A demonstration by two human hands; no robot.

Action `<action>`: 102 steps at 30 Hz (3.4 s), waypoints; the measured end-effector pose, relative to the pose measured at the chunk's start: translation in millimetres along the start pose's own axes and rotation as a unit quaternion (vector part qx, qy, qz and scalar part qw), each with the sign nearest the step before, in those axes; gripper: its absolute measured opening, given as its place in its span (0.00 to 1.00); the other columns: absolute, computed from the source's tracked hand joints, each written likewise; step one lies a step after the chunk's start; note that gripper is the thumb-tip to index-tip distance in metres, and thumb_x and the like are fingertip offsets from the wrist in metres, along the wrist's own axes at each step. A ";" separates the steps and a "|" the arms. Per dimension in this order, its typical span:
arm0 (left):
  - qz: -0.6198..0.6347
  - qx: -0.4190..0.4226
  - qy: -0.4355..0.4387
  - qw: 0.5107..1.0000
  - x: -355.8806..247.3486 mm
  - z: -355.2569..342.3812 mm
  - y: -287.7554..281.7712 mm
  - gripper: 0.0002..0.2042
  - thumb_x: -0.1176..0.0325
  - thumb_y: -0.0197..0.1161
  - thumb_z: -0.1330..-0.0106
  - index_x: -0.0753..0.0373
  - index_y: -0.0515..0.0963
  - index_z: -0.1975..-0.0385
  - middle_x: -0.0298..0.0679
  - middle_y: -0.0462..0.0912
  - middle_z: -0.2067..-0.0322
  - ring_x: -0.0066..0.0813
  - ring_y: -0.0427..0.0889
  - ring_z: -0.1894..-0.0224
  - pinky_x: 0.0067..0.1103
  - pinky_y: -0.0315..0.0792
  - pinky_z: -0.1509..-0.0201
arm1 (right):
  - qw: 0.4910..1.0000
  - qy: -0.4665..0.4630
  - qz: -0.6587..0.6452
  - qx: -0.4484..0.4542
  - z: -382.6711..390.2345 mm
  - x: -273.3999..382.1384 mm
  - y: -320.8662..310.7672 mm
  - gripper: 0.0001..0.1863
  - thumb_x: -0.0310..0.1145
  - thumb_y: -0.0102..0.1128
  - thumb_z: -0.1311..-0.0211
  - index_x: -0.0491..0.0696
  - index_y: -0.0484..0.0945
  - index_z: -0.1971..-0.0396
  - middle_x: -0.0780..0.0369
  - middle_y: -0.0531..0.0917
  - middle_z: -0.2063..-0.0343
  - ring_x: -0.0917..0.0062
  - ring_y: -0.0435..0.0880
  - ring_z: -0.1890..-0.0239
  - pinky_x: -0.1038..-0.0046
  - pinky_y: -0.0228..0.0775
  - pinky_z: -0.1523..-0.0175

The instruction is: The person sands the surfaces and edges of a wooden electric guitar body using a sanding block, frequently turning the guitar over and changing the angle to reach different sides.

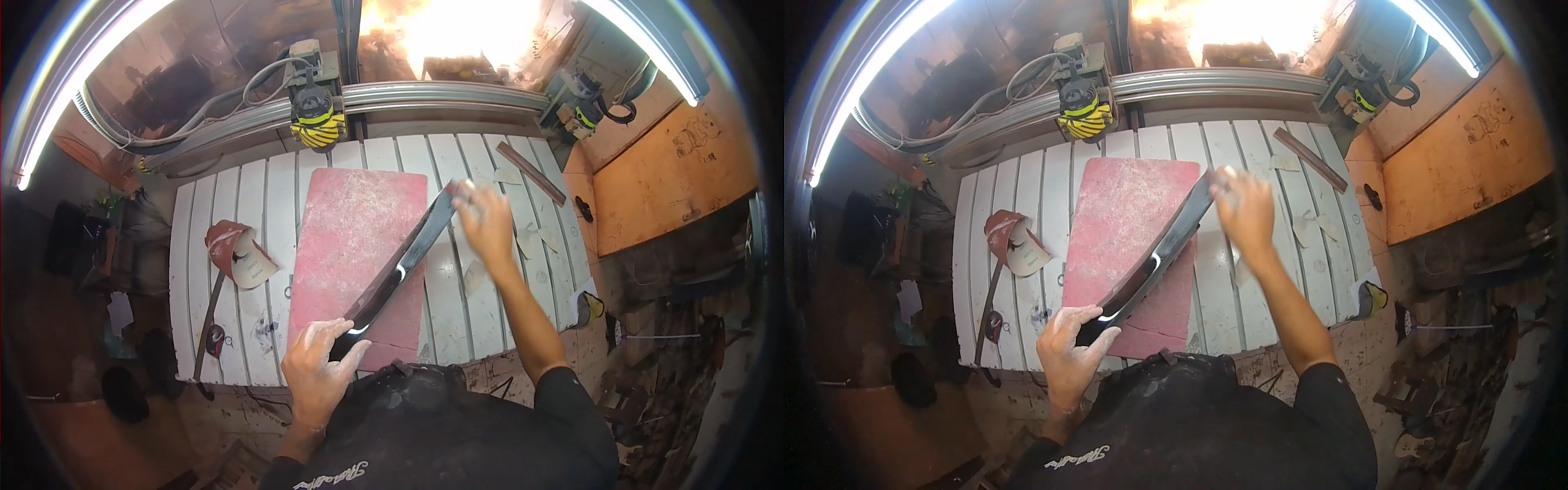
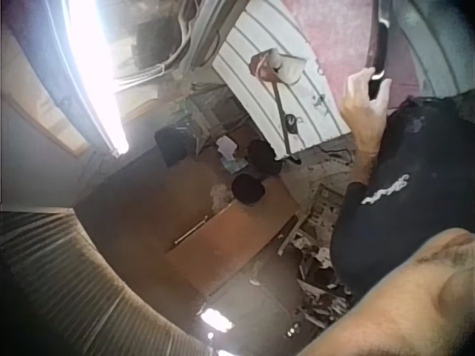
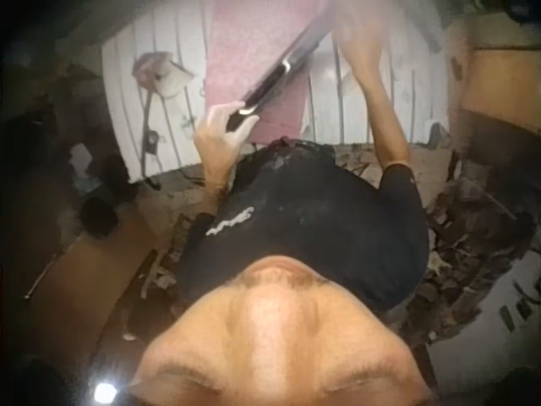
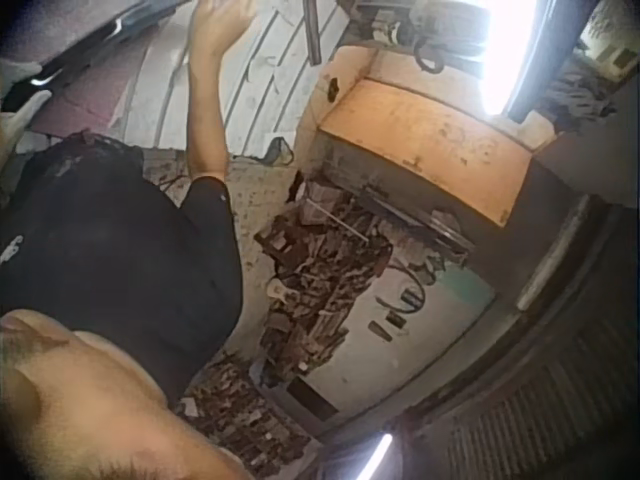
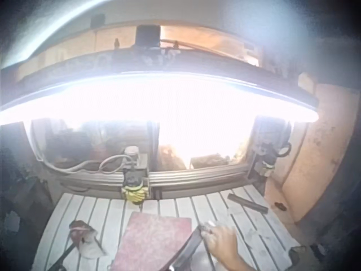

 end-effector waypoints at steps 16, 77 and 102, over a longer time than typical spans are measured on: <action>-0.004 -0.021 -0.001 1.000 -0.2 -0.7 -2.5 0.16 0.70 0.82 0.52 0.63 0.85 0.63 0.42 0.88 0.63 0.41 0.87 0.61 0.30 0.79 0.56 | 0.993 -0.098 -0.044 0.041 32.8 61.3 -8.0 0.16 0.35 0.68 0.39 0.61 0.89 0.50 0.57 0.83 0.41 0.57 0.78 0.49 0.58 0.70 0.43; -0.008 0.005 -0.006 1.000 -6.9 7.0 2.5 0.12 0.74 0.80 0.52 0.63 0.86 0.67 0.44 0.88 0.63 0.43 0.87 0.59 0.32 0.77 0.54 | 0.981 0.096 -0.159 0.054 -8.1 6.1 2.0 0.14 0.36 0.66 0.38 0.54 0.88 0.53 0.58 0.87 0.49 0.58 0.82 0.53 0.59 0.73 0.43; -0.021 -0.012 0.004 1.000 -5.0 8.8 2.8 0.12 0.71 0.81 0.51 0.59 0.86 0.68 0.40 0.89 0.61 0.40 0.86 0.60 0.31 0.78 0.58 | 0.964 0.083 -0.243 0.074 -27.9 20.4 -1.3 0.12 0.34 0.65 0.37 0.50 0.88 0.55 0.54 0.90 0.63 0.64 0.89 0.62 0.68 0.78 0.53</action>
Point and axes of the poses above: each hand's wrist, its own z-axis away from the middle knuckle, its own y-axis out of the palm, x = y × z, the point moved 2 cm from there along -z, towards the middle knuckle
